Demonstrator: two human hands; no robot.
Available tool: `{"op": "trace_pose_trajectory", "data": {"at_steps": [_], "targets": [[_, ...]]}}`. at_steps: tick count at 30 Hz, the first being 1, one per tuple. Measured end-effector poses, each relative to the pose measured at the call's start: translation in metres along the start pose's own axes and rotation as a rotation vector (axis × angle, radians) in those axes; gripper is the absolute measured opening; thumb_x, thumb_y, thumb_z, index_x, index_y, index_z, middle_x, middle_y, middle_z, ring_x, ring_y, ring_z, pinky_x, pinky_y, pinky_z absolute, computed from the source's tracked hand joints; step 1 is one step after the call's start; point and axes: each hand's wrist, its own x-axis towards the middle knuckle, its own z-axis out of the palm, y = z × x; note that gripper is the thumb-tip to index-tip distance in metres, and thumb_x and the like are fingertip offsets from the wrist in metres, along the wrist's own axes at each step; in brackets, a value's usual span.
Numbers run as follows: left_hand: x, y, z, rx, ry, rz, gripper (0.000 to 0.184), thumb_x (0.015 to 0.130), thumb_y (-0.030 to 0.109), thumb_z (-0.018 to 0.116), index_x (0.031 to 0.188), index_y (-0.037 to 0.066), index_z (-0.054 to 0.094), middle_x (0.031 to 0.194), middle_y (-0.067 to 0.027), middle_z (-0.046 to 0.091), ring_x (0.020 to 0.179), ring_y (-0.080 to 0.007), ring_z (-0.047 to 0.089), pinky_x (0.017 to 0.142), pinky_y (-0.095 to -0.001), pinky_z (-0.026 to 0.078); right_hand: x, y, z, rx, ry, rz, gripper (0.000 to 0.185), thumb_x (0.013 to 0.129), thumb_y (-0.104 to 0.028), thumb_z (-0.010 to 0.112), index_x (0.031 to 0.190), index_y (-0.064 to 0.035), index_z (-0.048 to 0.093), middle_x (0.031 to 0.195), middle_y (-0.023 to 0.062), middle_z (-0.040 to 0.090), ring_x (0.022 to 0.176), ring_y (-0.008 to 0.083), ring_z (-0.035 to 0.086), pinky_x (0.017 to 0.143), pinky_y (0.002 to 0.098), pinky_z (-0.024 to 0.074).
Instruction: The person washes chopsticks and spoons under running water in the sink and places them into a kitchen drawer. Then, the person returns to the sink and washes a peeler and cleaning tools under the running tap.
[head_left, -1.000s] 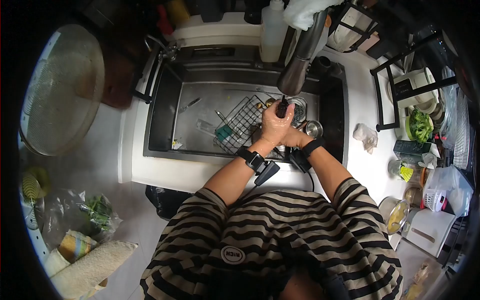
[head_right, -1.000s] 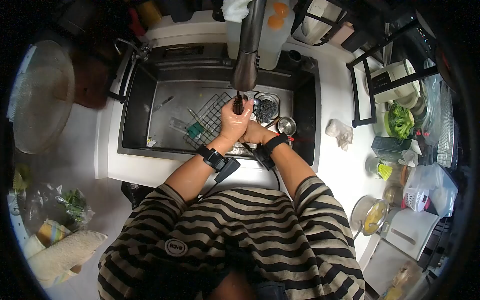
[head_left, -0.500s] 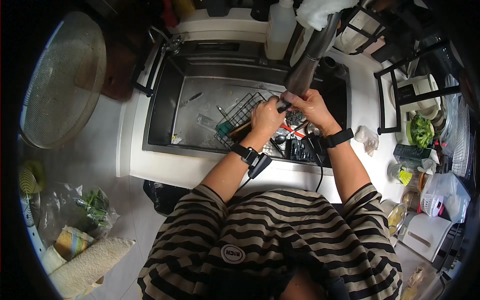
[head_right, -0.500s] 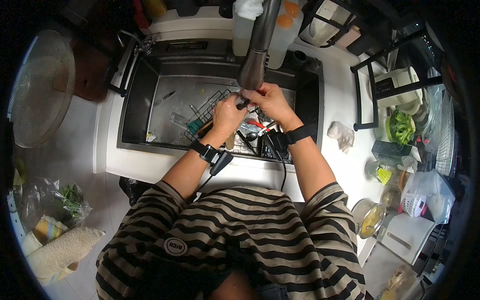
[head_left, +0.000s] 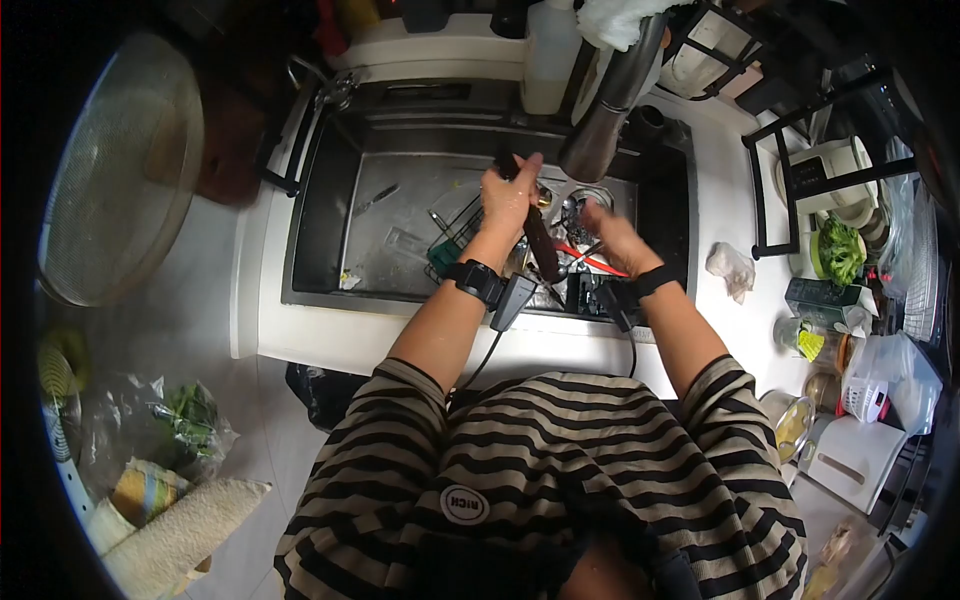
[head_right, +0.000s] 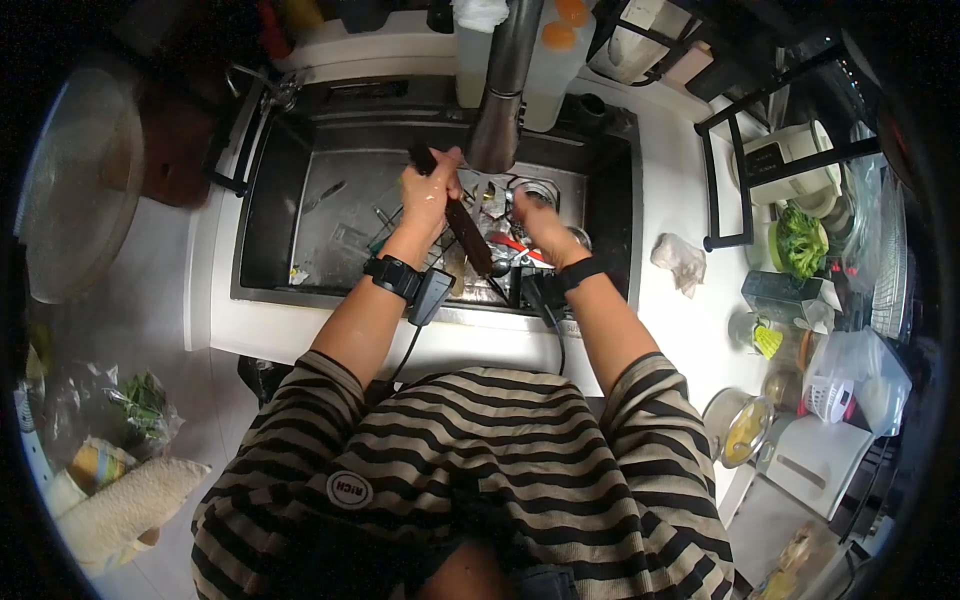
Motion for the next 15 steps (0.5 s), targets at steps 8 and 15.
{"op": "trace_pose_trajectory", "data": {"at_steps": [8, 15], "targets": [[-0.006, 0.004, 0.0, -0.386, -0.009, -0.012, 0.017, 0.08, 0.01, 0.063, 0.074, 0.008, 0.046, 0.06, -0.0017, 0.047, 0.053, -0.0138, 0.047, 0.052, -0.0278, 0.04, 0.019, 0.073, 0.02, 0.916, -0.13, 0.265, 0.041, 0.094, -0.033, 0.03, 0.111, 0.0025, 0.039, 0.112, 0.0227, 0.048, 0.103, 0.0359, 0.05, 0.082, 0.0487, 0.0489], [-0.014, -0.034, -0.003, -0.076, -0.265, -0.125, 0.018, 0.079, 0.011, 0.062, 0.09, -0.002, 0.059, 0.094, -0.0103, 0.061, 0.088, -0.0181, 0.057, 0.077, -0.0294, 0.045, 0.032, 0.075, 0.008, 0.85, 0.026, 0.305, 0.024, 0.092, -0.017, 0.03, 0.101, 0.0, 0.045, 0.097, 0.0171, 0.054, 0.086, 0.03, 0.057, 0.069, 0.0417, 0.0545]]}}
